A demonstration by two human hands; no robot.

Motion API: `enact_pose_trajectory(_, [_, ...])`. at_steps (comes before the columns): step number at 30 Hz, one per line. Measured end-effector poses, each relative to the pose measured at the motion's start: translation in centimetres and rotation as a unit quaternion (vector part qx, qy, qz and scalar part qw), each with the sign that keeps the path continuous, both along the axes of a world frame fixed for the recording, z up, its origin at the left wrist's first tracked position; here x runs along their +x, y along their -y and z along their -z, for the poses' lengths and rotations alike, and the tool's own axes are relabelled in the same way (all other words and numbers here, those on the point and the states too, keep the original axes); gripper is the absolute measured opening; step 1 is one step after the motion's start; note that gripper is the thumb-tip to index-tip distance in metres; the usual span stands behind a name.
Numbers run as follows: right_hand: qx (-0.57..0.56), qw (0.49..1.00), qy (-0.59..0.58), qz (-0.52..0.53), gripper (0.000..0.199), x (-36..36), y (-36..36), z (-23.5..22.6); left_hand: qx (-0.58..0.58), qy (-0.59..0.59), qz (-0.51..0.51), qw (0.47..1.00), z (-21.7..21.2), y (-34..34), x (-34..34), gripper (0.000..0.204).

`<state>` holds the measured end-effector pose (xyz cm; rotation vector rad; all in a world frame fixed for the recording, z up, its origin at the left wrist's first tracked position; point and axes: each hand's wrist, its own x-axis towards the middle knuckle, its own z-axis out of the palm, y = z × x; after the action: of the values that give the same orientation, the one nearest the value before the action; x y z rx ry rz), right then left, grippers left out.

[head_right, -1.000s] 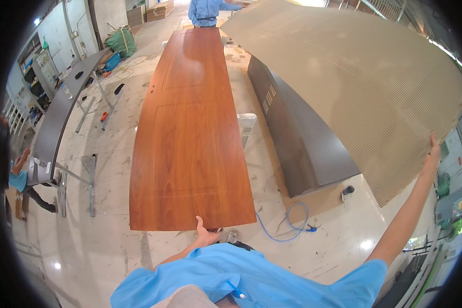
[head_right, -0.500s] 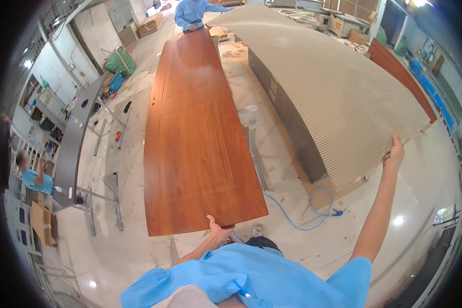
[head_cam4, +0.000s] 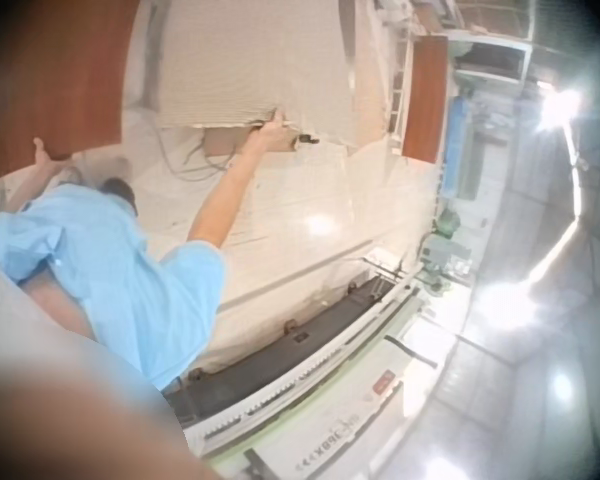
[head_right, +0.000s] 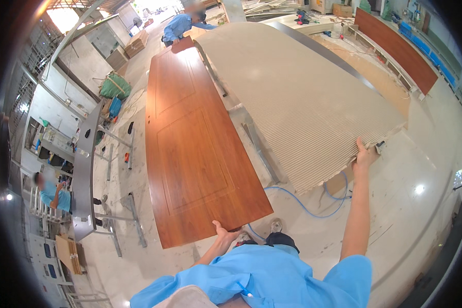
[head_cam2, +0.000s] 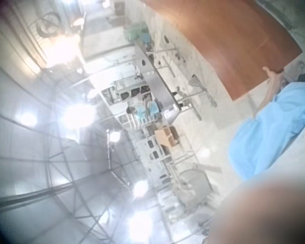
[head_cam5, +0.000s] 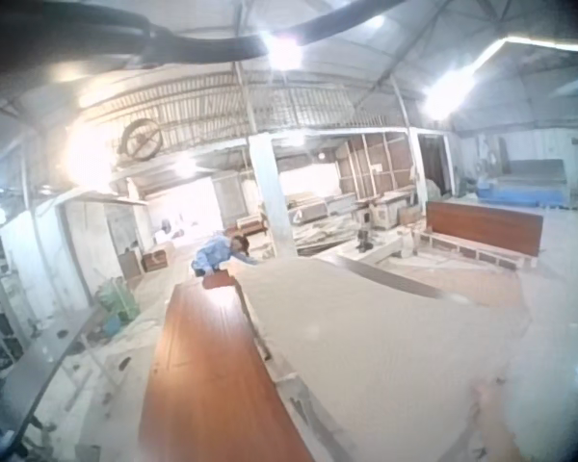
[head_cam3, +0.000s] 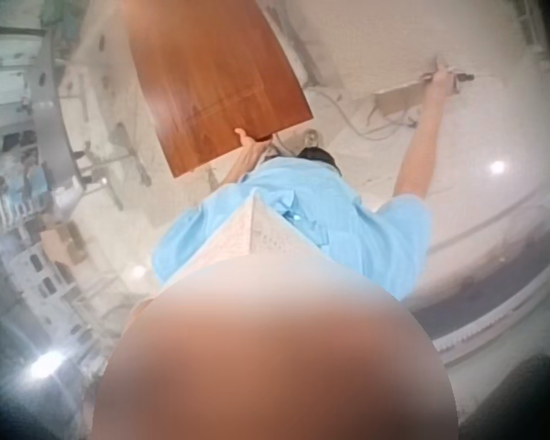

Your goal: The person wraps a large wooden tabletop with a sheet of corrugated cardboard. They lift and fold the cardboard over the tabletop edges, smooth it down, and adjust the coverage to protect the surface.

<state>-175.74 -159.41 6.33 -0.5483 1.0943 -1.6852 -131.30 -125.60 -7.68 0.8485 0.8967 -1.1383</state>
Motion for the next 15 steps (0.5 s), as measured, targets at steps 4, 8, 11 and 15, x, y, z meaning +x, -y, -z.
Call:
enact_pose_trajectory(4, [0.012, 1.000, 0.001, -0.013, 0.053, 0.6, -0.7, 4.1, 0.036, 0.002, 0.013, 0.999, -0.2, -0.4, 0.4, 0.086])
enact_pose_trajectory(8, [0.059, 0.997, 0.031, -0.045, 0.053, 1.7, -1.6, 7.8, 0.064, -0.004, 0.007, 0.998, -0.3, -0.5, 0.7, 0.086])
enact_pose_trajectory(11, [0.099, 0.994, 0.026, -0.047, 0.051, 2.4, -1.5, 9.5, 0.049, 0.004, 0.019, 0.999, -0.3, -0.5, 0.8, 0.087])
enact_pose_trajectory(15, [0.141, 0.989, 0.012, -0.033, 0.046, 3.7, -1.0, 11.3, 0.076, 0.009, 0.016, 0.997, -0.4, -0.5, 0.7, 0.086])
